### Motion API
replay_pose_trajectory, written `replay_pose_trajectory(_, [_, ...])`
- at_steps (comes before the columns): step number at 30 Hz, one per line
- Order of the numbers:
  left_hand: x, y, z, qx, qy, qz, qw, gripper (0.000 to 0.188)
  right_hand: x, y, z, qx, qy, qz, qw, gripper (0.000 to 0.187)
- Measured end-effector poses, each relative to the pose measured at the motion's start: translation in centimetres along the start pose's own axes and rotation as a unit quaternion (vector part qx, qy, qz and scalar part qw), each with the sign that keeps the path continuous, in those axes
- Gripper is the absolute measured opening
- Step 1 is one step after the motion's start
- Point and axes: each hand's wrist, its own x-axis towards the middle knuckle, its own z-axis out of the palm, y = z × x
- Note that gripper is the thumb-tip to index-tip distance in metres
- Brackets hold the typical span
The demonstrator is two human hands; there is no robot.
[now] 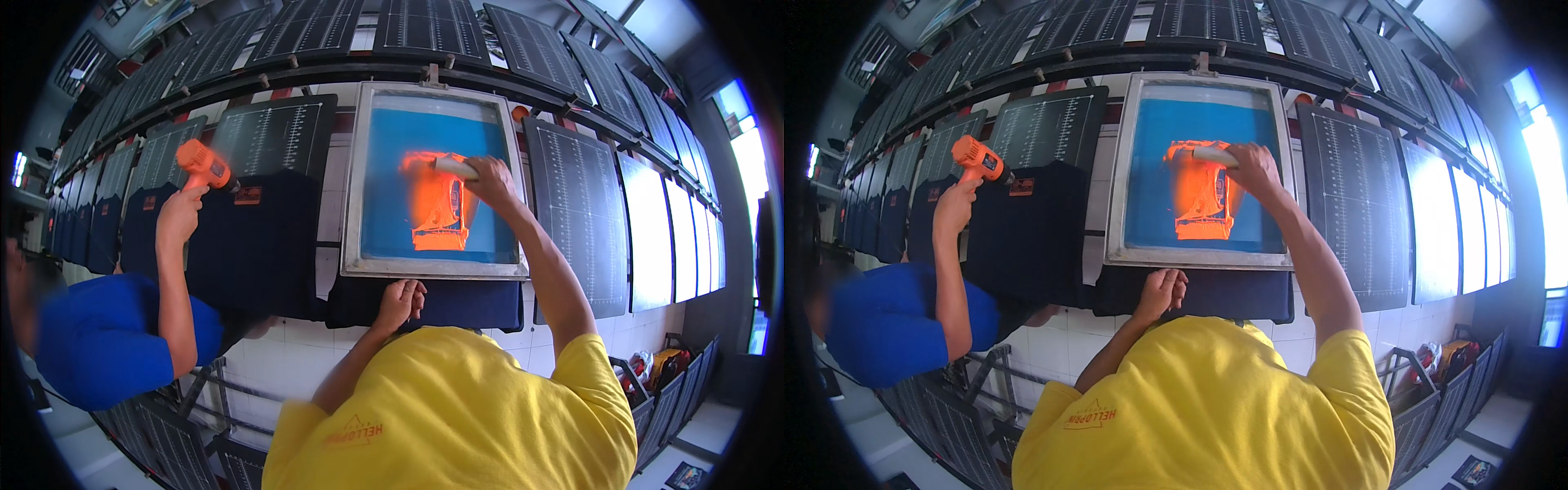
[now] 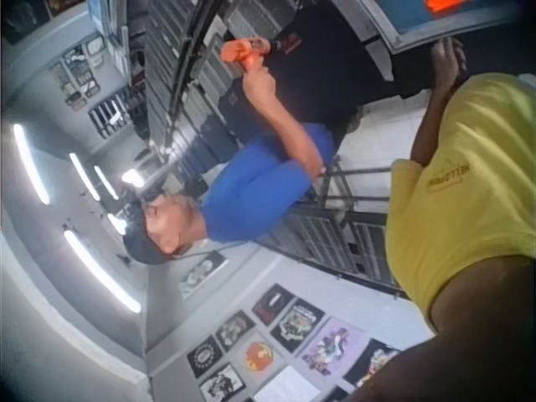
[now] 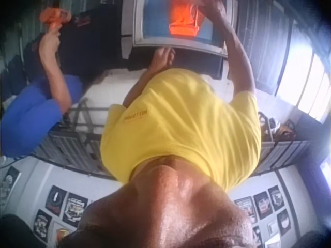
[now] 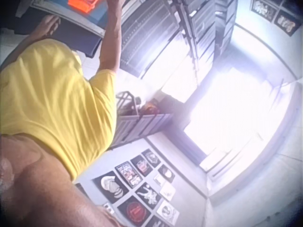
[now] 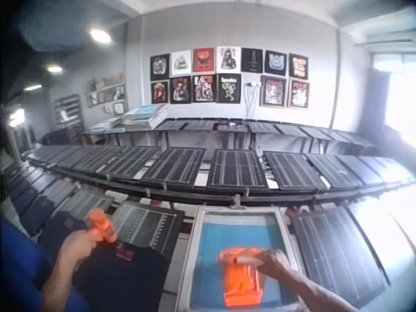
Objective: The person performs screen printing by spreading orange ink across a screen frame with a squeegee over blue shirts and then lifting the frame.
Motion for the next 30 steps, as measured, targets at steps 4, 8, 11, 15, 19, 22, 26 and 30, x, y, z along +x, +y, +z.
replay_pose_trajectory(4, [0.0, 0.6, 0.1, 0.008, -0.001, 0.007, 1.000, 0.039, 0.2, 0.1, 1.1, -0.021, 0.020, -0.006, 1.000, 0.027])
replay_pose_trajectory(8, [-0.3, 0.6, 0.0, 0.022, 0.003, 0.011, 1.000, 0.039, -5.5, -3.3, 1.6, -0.003, 0.068, -0.090, 0.994, 0.032])
replay_pose_trajectory(11, [-0.2, 0.8, 0.1, 0.020, 0.007, -0.006, 1.000, 0.039, -9.8, -6.8, 0.1, 0.006, 0.020, -0.063, 0.998, 0.038])
replay_pose_trajectory(15, [-0.1, 0.6, -0.1, 0.019, -0.008, -0.001, 1.000, 0.038, -10.3, -7.4, -1.8, 0.012, -0.013, -0.035, 0.999, 0.043])
replay_pose_trajectory(19, [-0.2, 0.7, -0.2, 0.024, -0.006, -0.008, 1.000, 0.038, -12.8, -9.4, -3.2, 0.042, -0.092, -0.061, 0.993, 0.052])
replay_pose_trajectory(22, [-0.4, 1.1, 0.0, 0.025, 0.002, -0.019, 1.000, 0.038, -13.6, -9.2, -2.0, 0.012, -0.062, -0.090, 0.994, 0.053])
replay_pose_trajectory(26, [-0.4, 1.0, 0.0, 0.022, 0.006, -0.023, 0.999, 0.038, -8.7, -5.6, 0.9, -0.026, -0.003, -0.079, 0.997, 0.049])
replay_pose_trajectory(30, [-0.2, 0.9, -0.1, 0.019, -0.001, -0.022, 1.000, 0.038, -1.6, -1.1, 2.1, 0.007, 0.057, -0.085, 0.995, 0.035])
